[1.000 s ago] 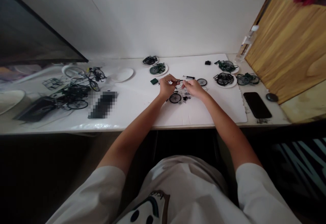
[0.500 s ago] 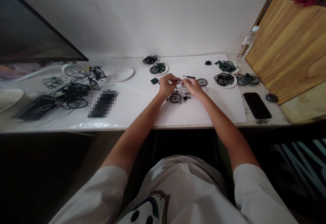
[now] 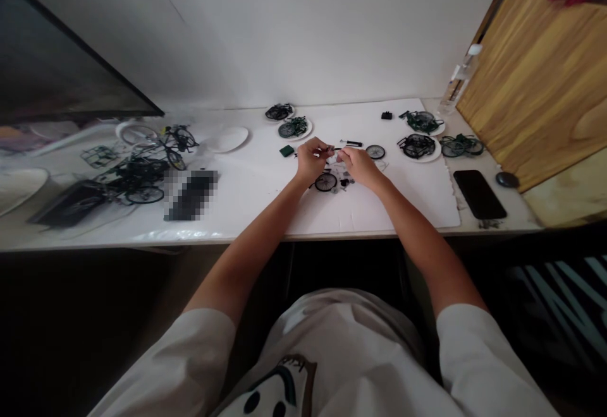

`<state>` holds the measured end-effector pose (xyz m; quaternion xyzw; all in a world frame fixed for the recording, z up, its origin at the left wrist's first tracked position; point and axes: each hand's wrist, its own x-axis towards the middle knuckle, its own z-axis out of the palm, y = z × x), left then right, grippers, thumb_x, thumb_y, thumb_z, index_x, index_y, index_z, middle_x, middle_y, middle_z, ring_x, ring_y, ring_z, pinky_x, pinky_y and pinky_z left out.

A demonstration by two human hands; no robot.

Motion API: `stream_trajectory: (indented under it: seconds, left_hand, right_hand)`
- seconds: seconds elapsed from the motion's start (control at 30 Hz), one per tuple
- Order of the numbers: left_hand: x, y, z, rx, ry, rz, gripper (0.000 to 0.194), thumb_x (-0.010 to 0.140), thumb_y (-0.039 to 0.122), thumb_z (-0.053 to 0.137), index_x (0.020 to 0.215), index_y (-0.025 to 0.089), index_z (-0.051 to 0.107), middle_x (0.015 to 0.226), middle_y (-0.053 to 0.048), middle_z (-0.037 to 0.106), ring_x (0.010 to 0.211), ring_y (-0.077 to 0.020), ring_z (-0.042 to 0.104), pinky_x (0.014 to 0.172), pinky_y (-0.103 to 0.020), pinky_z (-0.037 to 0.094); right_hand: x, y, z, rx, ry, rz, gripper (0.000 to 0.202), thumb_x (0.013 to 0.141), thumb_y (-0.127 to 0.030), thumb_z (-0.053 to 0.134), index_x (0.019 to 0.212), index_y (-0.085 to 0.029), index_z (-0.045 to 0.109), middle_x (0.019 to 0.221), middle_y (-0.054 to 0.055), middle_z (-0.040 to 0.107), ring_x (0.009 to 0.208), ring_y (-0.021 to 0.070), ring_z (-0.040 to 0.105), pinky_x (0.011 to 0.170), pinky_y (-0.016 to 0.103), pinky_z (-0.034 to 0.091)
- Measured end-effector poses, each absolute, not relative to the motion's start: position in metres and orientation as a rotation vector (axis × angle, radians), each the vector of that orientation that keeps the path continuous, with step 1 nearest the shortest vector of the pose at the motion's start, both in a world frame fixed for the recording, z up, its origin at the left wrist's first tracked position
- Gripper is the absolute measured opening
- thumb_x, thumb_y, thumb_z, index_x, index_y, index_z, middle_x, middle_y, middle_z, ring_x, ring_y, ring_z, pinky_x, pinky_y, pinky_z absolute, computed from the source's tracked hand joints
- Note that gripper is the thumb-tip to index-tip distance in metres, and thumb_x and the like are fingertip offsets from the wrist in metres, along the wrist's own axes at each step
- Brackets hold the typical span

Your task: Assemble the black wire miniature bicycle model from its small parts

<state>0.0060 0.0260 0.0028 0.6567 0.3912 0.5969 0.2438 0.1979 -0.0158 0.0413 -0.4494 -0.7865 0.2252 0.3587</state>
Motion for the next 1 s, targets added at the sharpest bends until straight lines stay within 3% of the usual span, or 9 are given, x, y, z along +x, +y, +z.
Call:
stream_trajectory:
  seconds: [0.13,0.37,0.57,0.83,1.0]
  left_hand:
    - [0.008,0.023,0.006,1.783,1.038,1.651,0.015,0.079,0.016,0.075,0.07,0.021,0.064,0.078,-0.003,0.071,0.078,-0.0183,0.067,0.074,-0.036,0.054]
    - [0.008,0.017,0.013,1.856,1.018,1.656,0.018,0.08,0.009,0.071,0.067,0.021,0.065,0.075,-0.003,0.069,0.074,-0.0167,0.065,0.069,-0.034,0.051]
    - [0.006,0.016,0.016,1.909,0.996,1.672,0.02,0.079,0.007,0.07,0.066,0.021,0.064,0.073,-0.003,0.068,0.07,-0.016,0.061,0.067,-0.034,0.048]
    - [0.004,0.019,0.014,2.0,0.984,1.684,0.017,0.081,0.01,0.071,0.069,0.021,0.069,0.072,-0.003,0.07,0.069,-0.0155,0.06,0.067,-0.033,0.046]
    - [0.004,0.021,0.011,2.025,1.0,1.702,0.016,0.082,0.01,0.069,0.069,0.02,0.068,0.073,-0.004,0.07,0.07,-0.0145,0.06,0.067,-0.031,0.047]
  right_hand:
    - [0.2,-0.015,0.042,-1.157,-1.999,0.658,0.054,0.11,-0.061,0.044,0.089,-0.02,0.072,0.081,0.005,0.07,0.072,0.02,0.055,0.072,0.032,0.041]
    - [0.203,-0.016,0.046,-1.145,-1.966,0.798,0.061,0.107,-0.07,0.047,0.089,-0.018,0.074,0.059,-0.004,0.039,0.057,0.0154,0.035,0.06,0.031,0.029]
    - [0.202,-0.016,0.043,-1.152,-1.839,1.037,0.062,0.102,-0.08,0.051,0.09,-0.021,0.069,0.055,-0.006,0.037,0.05,0.0135,0.032,0.051,0.028,0.027]
    - [0.198,-0.019,0.047,-1.146,-1.591,1.406,0.044,0.109,-0.061,0.058,0.09,-0.022,0.062,0.054,-0.011,0.027,0.044,0.009,0.021,0.041,0.022,0.021]
    - [0.198,-0.019,0.048,-1.1,-1.557,1.466,0.042,0.109,-0.059,0.06,0.093,-0.021,0.064,0.052,-0.011,0.027,0.044,0.0089,0.02,0.04,0.02,0.021]
